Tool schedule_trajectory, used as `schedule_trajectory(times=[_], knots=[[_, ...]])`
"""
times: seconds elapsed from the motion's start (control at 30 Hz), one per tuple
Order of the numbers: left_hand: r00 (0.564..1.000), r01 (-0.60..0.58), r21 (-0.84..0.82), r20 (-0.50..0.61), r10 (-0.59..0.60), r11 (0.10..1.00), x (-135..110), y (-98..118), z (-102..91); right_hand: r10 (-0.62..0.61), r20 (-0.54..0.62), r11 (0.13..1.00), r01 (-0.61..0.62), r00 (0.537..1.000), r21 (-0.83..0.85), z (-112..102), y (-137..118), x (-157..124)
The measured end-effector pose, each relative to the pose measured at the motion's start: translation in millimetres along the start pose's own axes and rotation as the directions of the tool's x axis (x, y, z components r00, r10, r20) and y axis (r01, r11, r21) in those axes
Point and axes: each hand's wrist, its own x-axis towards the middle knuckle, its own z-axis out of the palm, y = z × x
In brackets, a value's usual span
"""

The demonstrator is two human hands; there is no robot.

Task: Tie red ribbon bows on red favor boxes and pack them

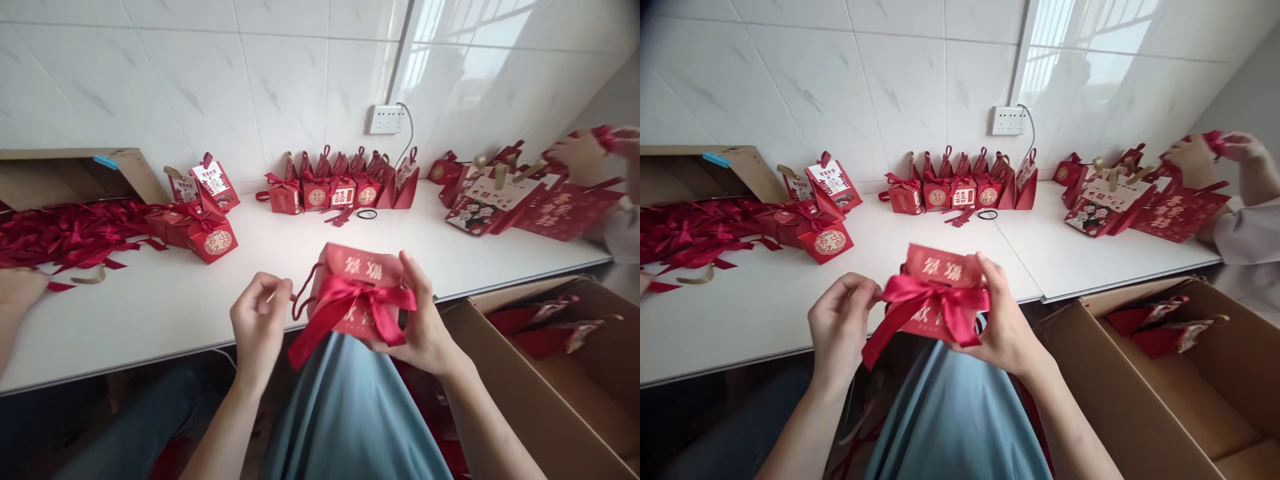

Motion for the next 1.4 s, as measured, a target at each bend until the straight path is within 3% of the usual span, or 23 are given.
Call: schedule_trajectory(times=[0.07, 0.1, 0.17, 0.23, 0.27, 0.4, 0.53, 0.67, 0.83, 1.03, 1.27, 1.33, 1.4], knots=[[0.979, 0.187, -0.014, 0.08, -0.186, 0.982, 13, -16, 7.6, 0.158, -0.133, 0.982, -0.141, 0.978, 0.128, -15, 7, -2], [0.962, 0.234, 0.022, 0.137, -0.235, 0.972, 18, -22, 13.8, 0.275, -0.192, 0.941, -0.223, 0.942, 0.253, -23, 10, -3], [0.923, 0.238, 0.131, 0.277, -0.266, 0.962, 22, -33, 30.6, 0.513, -0.239, 0.778, -0.328, 0.825, 0.535, -42, 13, -2], [0.886, 0.128, 0.217, 0.414, -0.21, 0.968, 21, -42, 50.7, 0.673, -0.196, 0.577, -0.34, 0.713, 0.743, -61, 12, 0], [0.872, 0.042, 0.239, 0.466, -0.152, 0.97, 19, -46, 60.9, 0.716, -0.154, 0.485, -0.327, 0.681, 0.811, -70, 9, 1], [0.858, -0.292, 0.345, 0.507, 0.085, 0.892, 11, -74, 92.2, 0.748, 0.043, 0.214, -0.302, 0.663, 0.929, -95, -7, 2], [0.84, -0.453, 0.501, 0.517, 0.165, 0.737, 8, -102, 101.8, 0.755, 0.111, 0.129, -0.312, 0.647, 0.941, -104, -16, -8], [0.82, -0.504, 0.522, 0.539, 0.192, 0.688, 8, -109, 100.1, 0.774, 0.113, 0.117, -0.317, 0.623, 0.941, -107, -16, -19], [0.828, -0.469, 0.544, 0.544, 0.133, 0.696, 9, -103, 99.1, 0.783, 0.035, 0.212, -0.319, 0.621, 0.924, -105, -13, -27], [0.815, -0.486, 0.537, 0.563, 0.136, 0.69, 11, -99, 98.1, 0.771, 0.083, 0.174, -0.334, 0.632, 0.926, -102, -6, -31], [0.815, -0.485, 0.552, 0.567, 0.121, 0.678, 10, -96, 97.5, 0.788, 0.072, 0.234, -0.406, 0.611, 0.884, -98, -9, -31], [0.81, -0.474, 0.562, 0.58, 0.086, 0.677, 10, -93, 97.0, 0.799, 0.005, 0.326, -0.439, 0.601, 0.837, -98, -7, -36], [0.805, -0.474, 0.568, 0.589, 0.071, 0.672, 10, -91, 96.2, 0.779, -0.155, 0.526, -0.498, 0.608, 0.689, -103, -1, -44]])
